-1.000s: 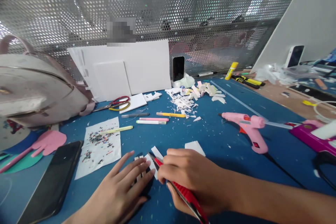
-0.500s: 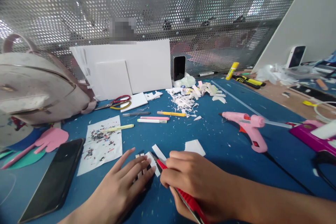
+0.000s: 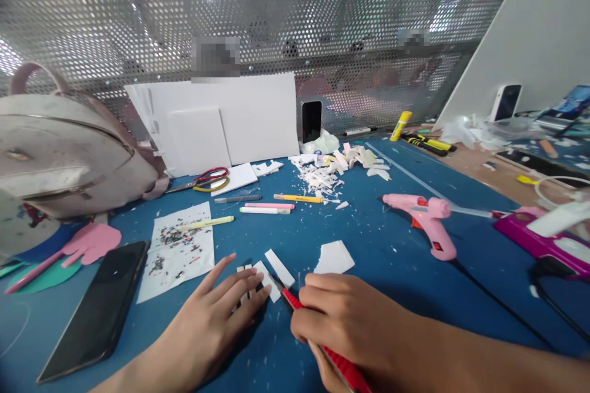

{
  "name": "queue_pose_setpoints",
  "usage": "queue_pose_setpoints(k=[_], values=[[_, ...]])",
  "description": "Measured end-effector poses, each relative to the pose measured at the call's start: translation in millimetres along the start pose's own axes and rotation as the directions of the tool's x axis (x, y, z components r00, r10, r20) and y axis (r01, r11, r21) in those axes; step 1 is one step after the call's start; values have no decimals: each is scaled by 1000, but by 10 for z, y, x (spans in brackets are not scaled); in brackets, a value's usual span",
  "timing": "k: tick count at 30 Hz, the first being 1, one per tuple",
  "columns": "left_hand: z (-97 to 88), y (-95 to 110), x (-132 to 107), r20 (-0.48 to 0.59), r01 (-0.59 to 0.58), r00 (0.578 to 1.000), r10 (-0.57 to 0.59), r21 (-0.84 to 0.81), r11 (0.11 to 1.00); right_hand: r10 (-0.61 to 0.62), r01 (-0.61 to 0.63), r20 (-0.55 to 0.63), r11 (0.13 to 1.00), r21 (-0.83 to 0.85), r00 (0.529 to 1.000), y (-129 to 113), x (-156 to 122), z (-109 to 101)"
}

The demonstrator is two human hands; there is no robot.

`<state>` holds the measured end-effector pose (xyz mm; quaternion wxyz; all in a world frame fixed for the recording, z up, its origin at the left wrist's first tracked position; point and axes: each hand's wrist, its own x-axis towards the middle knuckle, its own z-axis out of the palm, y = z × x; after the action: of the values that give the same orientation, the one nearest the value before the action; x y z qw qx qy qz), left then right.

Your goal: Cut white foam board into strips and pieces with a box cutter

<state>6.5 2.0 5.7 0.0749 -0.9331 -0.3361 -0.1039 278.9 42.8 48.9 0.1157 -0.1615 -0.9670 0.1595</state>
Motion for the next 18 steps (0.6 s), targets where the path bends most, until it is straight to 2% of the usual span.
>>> queue_pose_setpoints(k=[5, 12, 18], values=[[4, -5, -1, 22, 8, 1000, -8, 1, 1000, 0, -2, -41, 1000, -28, 999, -43, -72, 28], [-5, -7, -3, 10, 9, 1000, -9, 0, 1000, 33, -32, 8, 999, -43, 999, -102, -150, 17], [-24, -14, -2, 29, 1, 1000, -1, 6, 1000, 35, -37, -20, 995, -95, 999, -138, -272, 75]])
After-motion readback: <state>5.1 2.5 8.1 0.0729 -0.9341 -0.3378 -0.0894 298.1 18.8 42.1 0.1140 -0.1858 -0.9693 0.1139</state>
